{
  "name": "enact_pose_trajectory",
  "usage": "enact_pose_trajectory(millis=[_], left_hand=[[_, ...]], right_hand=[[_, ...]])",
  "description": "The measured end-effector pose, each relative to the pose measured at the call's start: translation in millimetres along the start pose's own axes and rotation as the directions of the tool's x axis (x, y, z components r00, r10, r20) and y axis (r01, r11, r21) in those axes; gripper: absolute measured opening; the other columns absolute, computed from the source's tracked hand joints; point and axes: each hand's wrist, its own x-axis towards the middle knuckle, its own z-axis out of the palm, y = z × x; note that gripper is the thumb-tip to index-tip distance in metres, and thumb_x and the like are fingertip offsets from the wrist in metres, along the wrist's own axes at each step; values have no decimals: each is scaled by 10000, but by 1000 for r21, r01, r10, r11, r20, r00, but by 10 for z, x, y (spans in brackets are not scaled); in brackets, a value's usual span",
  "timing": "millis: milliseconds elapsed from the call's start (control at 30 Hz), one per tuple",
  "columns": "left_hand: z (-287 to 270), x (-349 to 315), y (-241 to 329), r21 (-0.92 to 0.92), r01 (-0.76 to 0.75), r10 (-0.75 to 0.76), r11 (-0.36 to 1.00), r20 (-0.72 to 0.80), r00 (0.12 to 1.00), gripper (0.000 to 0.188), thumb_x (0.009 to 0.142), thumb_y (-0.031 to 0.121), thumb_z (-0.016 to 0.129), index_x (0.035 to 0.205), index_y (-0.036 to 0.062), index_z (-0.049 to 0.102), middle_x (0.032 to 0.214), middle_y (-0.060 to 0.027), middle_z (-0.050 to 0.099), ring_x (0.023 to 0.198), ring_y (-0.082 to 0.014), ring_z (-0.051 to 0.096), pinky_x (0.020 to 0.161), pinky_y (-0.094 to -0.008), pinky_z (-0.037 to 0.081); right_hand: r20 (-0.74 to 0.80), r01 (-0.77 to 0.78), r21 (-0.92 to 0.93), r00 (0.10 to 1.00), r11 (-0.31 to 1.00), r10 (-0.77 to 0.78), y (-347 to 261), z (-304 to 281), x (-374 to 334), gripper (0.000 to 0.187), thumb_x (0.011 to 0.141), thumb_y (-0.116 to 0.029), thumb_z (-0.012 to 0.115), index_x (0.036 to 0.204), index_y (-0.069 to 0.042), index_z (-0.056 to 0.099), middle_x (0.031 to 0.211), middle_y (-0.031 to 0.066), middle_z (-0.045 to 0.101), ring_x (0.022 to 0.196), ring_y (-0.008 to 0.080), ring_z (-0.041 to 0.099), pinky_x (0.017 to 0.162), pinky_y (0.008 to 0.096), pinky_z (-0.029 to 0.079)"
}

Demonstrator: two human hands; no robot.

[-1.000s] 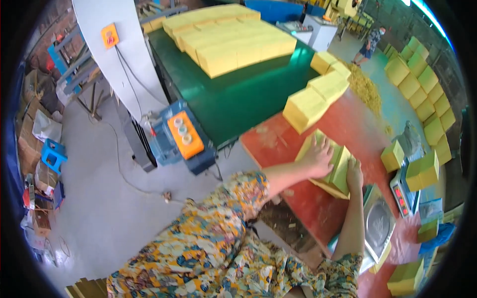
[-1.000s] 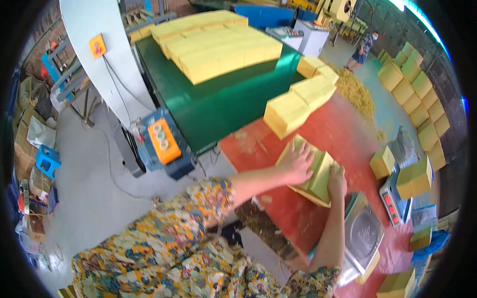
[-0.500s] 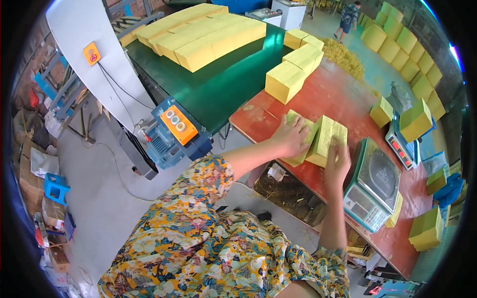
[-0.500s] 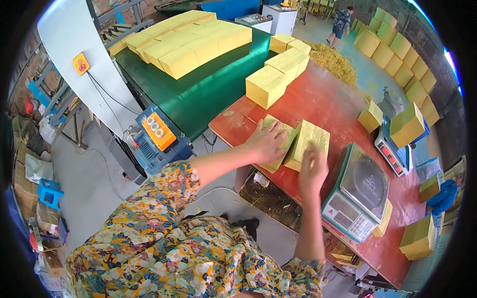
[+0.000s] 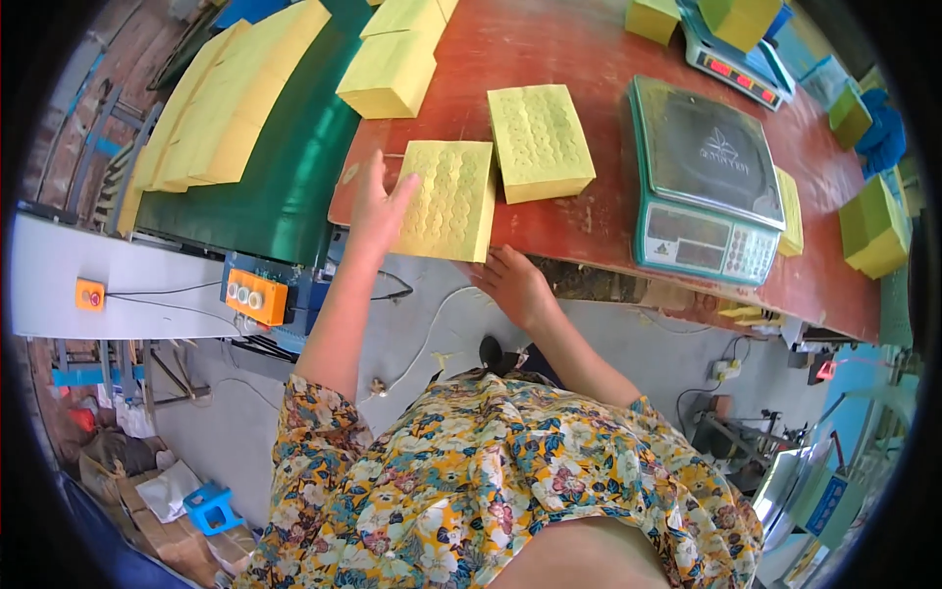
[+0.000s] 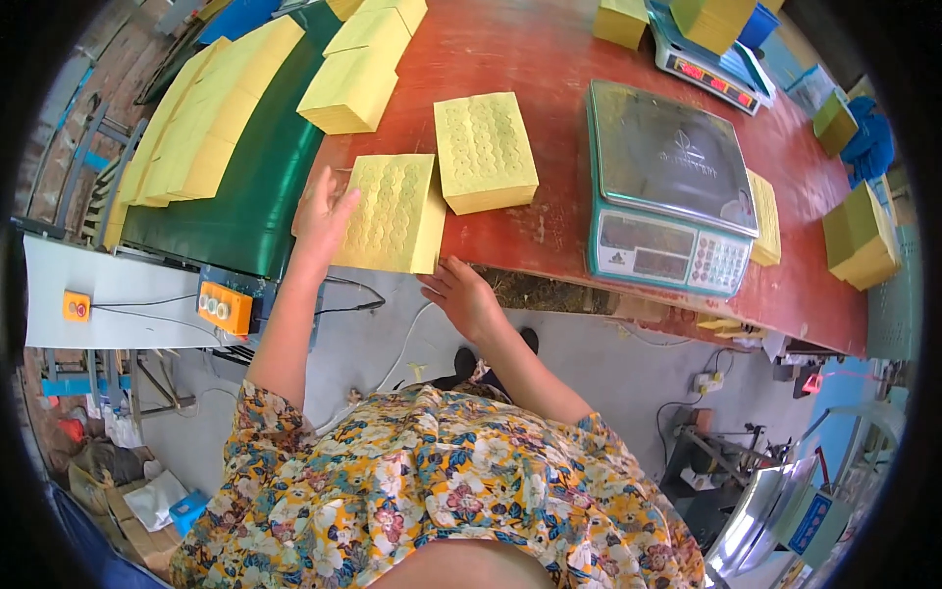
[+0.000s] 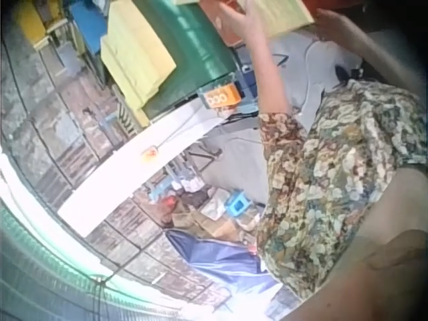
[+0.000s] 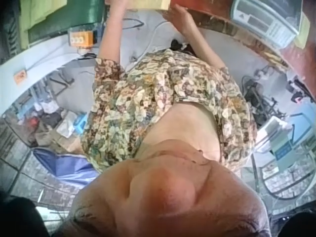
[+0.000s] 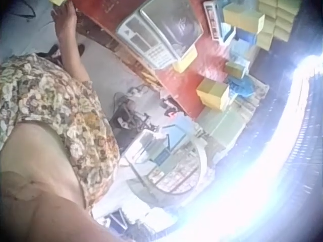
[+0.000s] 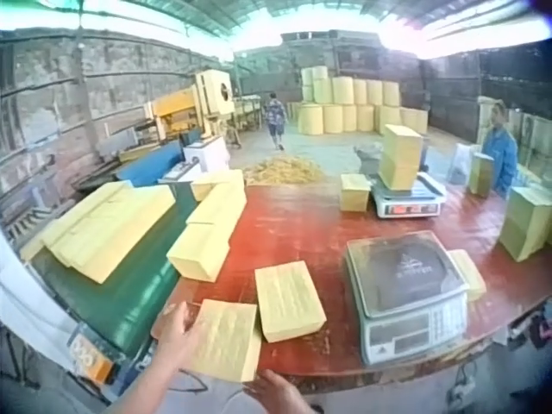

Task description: Weighing stacks of yellow pads on a digital scale and securing them with bands.

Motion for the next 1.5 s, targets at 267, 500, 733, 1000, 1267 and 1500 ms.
enact_pose_trajectory(millis=[267, 500, 733, 1000, 1267, 1500], left_hand=[[-465, -292, -28, -331, 499, -306, 801, 490, 816, 405, 995, 239, 531, 1329, 13, 499, 1214, -73, 600, 1124, -137, 557, 922, -295, 458], [-1027, -933, 1, 143, -252, 176, 957, 402, 898, 401, 1031, 237, 440, 1365, 18, 466, 1297, -95, 552, 1148, -183, 566, 955, -319, 466], [-336, -646, 1062, -583, 256, -97, 771, 290, 952, 404, 1023, 202, 441, 1370, -5, 453, 1271, -110, 560, 1143, -202, 578, 910, -341, 504], [1523, -141, 1442, -824, 565, 55, 27, 566, 823, 389, 995, 220, 491, 1321, 11, 522, 1282, -132, 590, 1132, -250, 603, 901, -410, 538], [2137, 1, 1688, -684, 494, -158, 537, 493, 855, 469, 974, 252, 537, 1371, 13, 469, 1317, -130, 571, 1153, -257, 605, 917, -400, 520], [2149, 84, 1722, -326, 148, -29, 934, 344, 939, 410, 972, 211, 553, 1345, 46, 523, 1236, -81, 622, 1097, -158, 588, 921, -293, 466]], right_hand=[[-21, 30, 12, 999, 999, -29, 200, 424, -147, 449, 1033, -311, 397, 1374, -22, 443, 1340, 137, 547, 1239, 276, 523, 1080, 436, 392], [107, 132, -572, 990, 810, -86, -118, 785, -697, 408, 992, -249, 561, 1314, -1, 534, 1161, 57, 619, 1072, 117, 559, 935, 310, 467], [410, 497, -366, 845, 787, -344, -1046, 848, -953, 495, 948, -159, 620, 1373, -18, 408, 1411, 88, 448, 1276, 190, 432, 1075, 388, 354], [345, 636, -478, 771, 606, -536, -2686, 249, -1368, 408, 1029, -362, 474, 1232, -8, 489, 1331, 123, 498, 1224, 202, 470, 1075, 378, 331], [157, 461, -640, 862, 615, -483, -3317, -69, -1235, 474, 1036, -461, 390, 1259, -64, 520, 1222, 70, 575, 1123, 152, 541, 847, 326, 468], [136, 449, -692, 850, 565, -509, -3361, -178, -1166, 415, 1027, -396, 440, 1197, -42, 572, 1145, 85, 603, 978, 167, 566, 866, 316, 456]])
